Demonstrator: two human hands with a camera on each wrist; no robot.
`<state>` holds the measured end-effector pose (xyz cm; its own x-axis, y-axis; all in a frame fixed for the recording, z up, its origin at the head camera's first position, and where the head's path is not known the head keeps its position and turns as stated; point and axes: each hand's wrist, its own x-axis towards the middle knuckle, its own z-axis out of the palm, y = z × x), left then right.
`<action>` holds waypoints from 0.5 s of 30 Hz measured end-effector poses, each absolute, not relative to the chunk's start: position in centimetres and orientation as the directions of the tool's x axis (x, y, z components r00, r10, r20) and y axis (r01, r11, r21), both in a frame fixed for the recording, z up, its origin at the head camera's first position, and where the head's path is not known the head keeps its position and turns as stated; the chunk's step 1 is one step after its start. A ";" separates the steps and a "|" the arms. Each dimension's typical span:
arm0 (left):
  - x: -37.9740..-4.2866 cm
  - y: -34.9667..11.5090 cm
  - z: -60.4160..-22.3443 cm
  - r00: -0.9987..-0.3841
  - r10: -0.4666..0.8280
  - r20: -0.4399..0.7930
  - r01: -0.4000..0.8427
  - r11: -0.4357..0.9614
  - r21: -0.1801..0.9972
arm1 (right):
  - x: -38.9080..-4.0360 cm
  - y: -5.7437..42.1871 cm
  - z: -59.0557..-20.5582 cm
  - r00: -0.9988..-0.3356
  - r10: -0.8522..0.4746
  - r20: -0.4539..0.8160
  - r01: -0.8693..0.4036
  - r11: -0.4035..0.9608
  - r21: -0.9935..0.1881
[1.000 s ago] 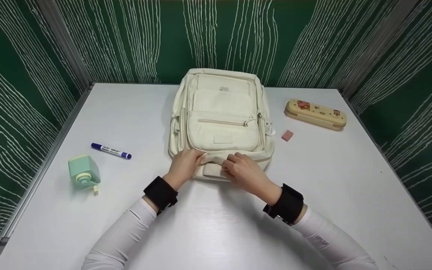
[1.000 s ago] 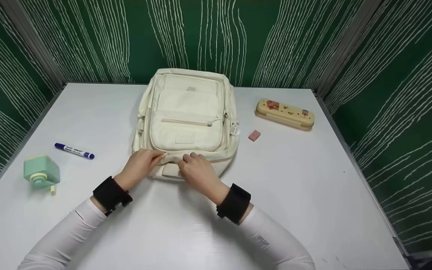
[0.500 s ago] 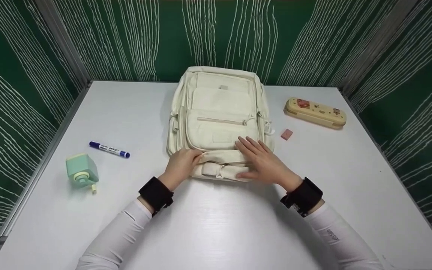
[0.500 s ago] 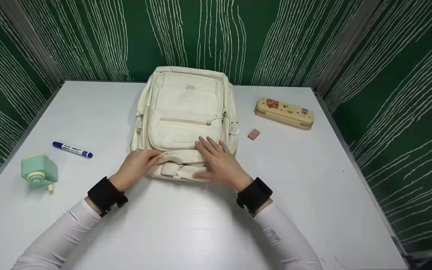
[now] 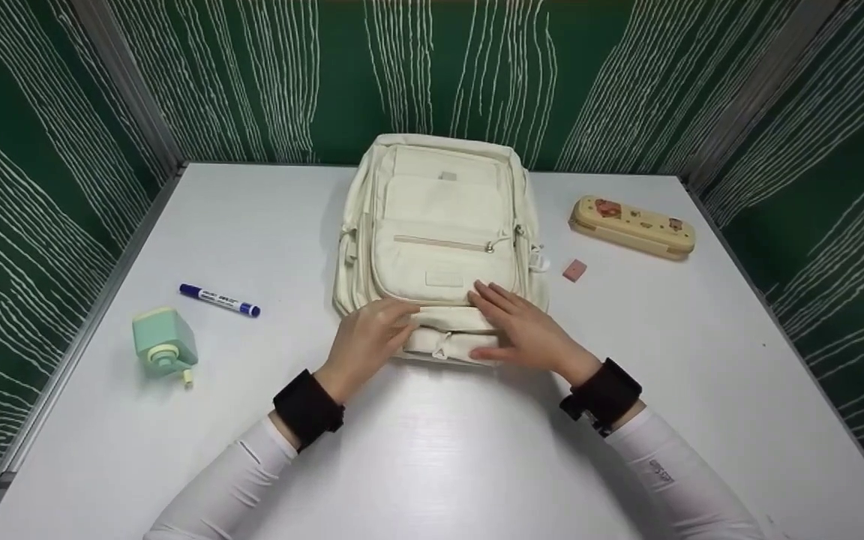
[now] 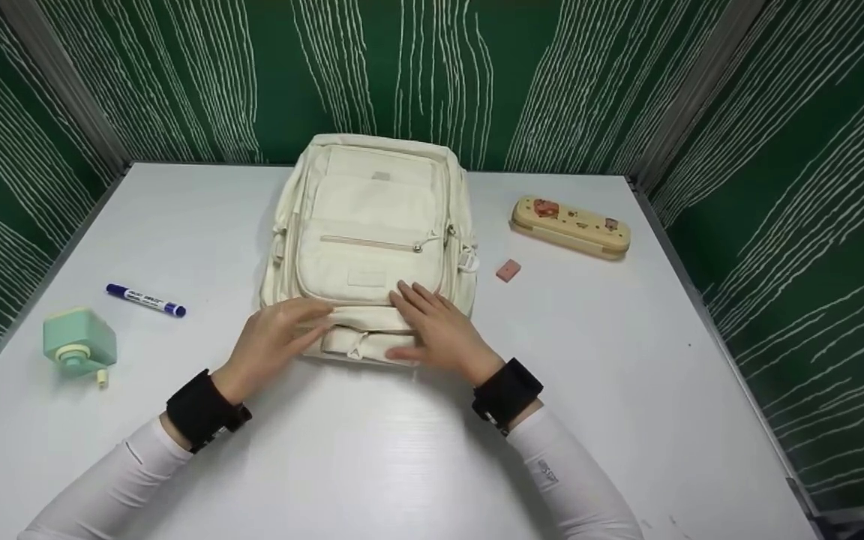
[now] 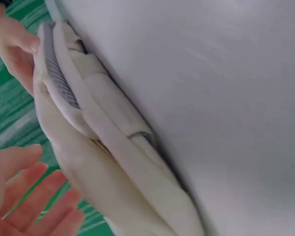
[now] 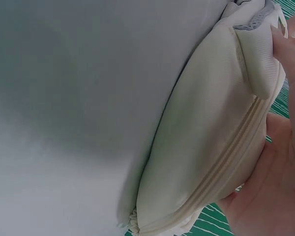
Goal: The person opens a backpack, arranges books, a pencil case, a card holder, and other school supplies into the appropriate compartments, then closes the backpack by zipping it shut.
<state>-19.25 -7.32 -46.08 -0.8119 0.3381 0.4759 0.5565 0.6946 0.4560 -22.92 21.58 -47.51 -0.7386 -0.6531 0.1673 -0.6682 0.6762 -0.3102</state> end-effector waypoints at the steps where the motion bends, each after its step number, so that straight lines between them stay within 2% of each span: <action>1: -19.0 -7.0 -45.9 -0.793 0.353 0.497 0.579 0.691 0.432 | -22.9 21.6 -47.5 -0.739 -0.652 0.169 -0.668 0.678 -0.306; 4: -18.4 -6.1 -45.5 -0.766 0.411 0.494 0.618 0.682 0.390 | -22.9 21.6 -47.5 -0.739 -0.650 0.178 -0.670 0.679 -0.302; 10: -18.6 -4.2 -45.8 -0.801 0.457 0.387 0.587 0.725 0.361 | -22.8 21.6 -47.5 -0.734 -0.653 0.186 -0.675 0.673 -0.302; 15: -18.9 -3.0 -46.1 -0.800 0.455 0.391 0.559 0.801 0.213 | -22.7 21.6 -47.5 -0.731 -0.656 0.188 -0.678 0.668 -0.307</action>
<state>-18.92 -3.04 -46.13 -0.8004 0.4546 0.3907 0.5592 0.8011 0.2133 -22.70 21.59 -47.45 -0.7314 -0.6556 0.1880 -0.6778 0.6682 -0.3068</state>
